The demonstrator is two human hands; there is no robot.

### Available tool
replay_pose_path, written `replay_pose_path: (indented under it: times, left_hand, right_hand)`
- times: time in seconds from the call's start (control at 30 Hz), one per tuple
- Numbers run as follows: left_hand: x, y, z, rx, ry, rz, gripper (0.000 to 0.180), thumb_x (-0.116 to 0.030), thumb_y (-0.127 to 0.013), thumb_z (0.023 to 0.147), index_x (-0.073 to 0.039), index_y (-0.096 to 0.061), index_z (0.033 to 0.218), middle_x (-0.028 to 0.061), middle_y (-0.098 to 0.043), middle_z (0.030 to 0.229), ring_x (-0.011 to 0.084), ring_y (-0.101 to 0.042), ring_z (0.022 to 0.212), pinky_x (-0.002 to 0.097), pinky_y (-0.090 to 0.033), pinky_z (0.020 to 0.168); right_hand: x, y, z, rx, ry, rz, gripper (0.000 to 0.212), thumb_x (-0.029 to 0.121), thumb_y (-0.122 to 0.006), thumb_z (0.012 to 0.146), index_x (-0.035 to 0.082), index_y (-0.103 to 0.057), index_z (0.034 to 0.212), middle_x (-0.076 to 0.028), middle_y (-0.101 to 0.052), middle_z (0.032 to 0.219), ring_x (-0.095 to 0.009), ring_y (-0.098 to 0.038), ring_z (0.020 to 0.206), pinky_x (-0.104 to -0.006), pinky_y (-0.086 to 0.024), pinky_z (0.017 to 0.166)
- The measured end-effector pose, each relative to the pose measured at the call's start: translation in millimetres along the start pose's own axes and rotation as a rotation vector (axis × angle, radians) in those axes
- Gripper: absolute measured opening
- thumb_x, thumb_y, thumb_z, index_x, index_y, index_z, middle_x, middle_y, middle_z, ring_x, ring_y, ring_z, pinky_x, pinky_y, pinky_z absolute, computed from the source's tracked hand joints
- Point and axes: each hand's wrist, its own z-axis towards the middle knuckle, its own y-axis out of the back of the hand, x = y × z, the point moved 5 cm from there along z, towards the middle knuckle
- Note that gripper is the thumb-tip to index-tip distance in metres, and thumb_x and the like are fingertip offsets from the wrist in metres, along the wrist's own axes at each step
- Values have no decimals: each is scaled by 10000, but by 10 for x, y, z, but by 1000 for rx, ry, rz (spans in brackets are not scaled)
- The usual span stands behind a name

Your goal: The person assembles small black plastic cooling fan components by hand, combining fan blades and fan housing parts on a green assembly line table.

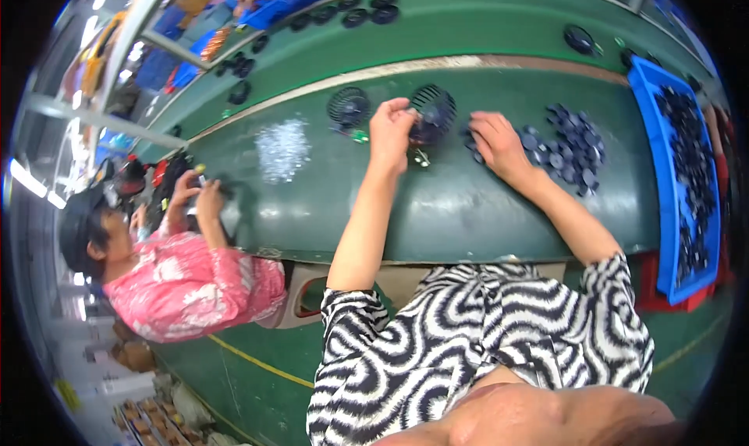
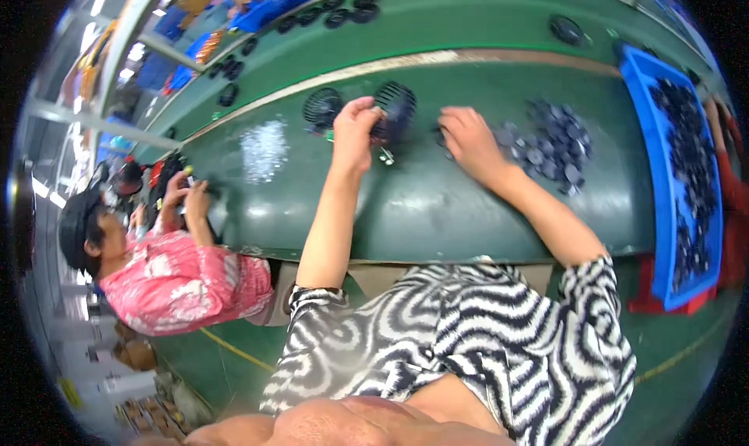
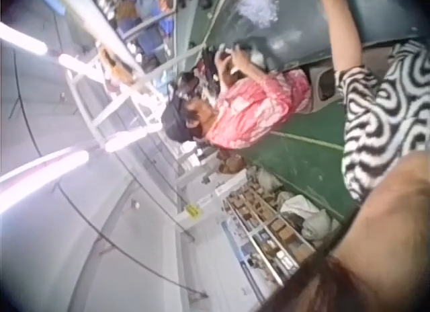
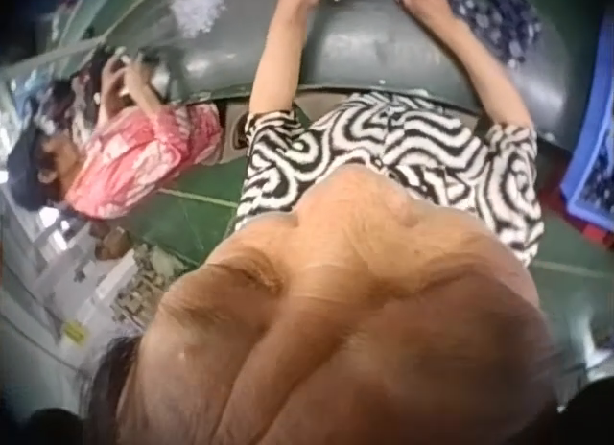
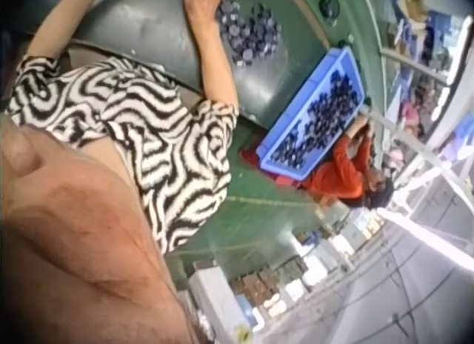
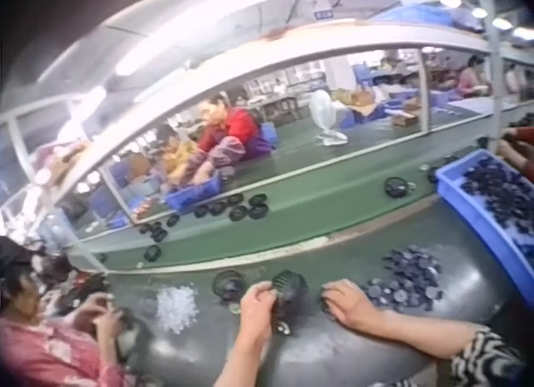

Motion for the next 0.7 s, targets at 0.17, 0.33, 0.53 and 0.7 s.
replay_pose_path:
  times: [0.17,0.33,0.53,0.7]
  left_hand:
    - [305,-84,-98,68,185,-304,193,-136,-593,887,-32,-571,1048,71,-638,957,178,-645,793,350,-567,616]
    - [397,-117,-94,104,192,-359,294,-293,-570,940,-17,-567,1040,114,-646,1004,225,-658,827,419,-577,700]
    - [386,-256,-183,177,186,-463,323,-328,-511,969,-14,-555,1031,120,-646,1011,257,-666,868,420,-586,711]
    - [360,-246,-181,231,178,-458,277,-286,-575,941,-17,-552,1004,114,-650,968,241,-670,831,408,-584,727]
  right_hand:
    - [-94,494,214,105,-133,-92,193,45,-615,806,9,-571,991,-143,-588,972,-336,-559,944,-388,-467,813]
    - [13,656,-40,197,-181,-140,230,53,-650,775,18,-579,991,-147,-582,920,-340,-566,890,-404,-478,762]
    - [345,330,-102,296,-32,-347,361,100,-669,749,45,-549,1084,-117,-540,1009,-303,-542,942,-407,-489,717]
    - [190,313,-9,400,-256,-329,406,114,-639,779,51,-555,1172,-126,-596,988,-307,-594,894,-413,-508,716]
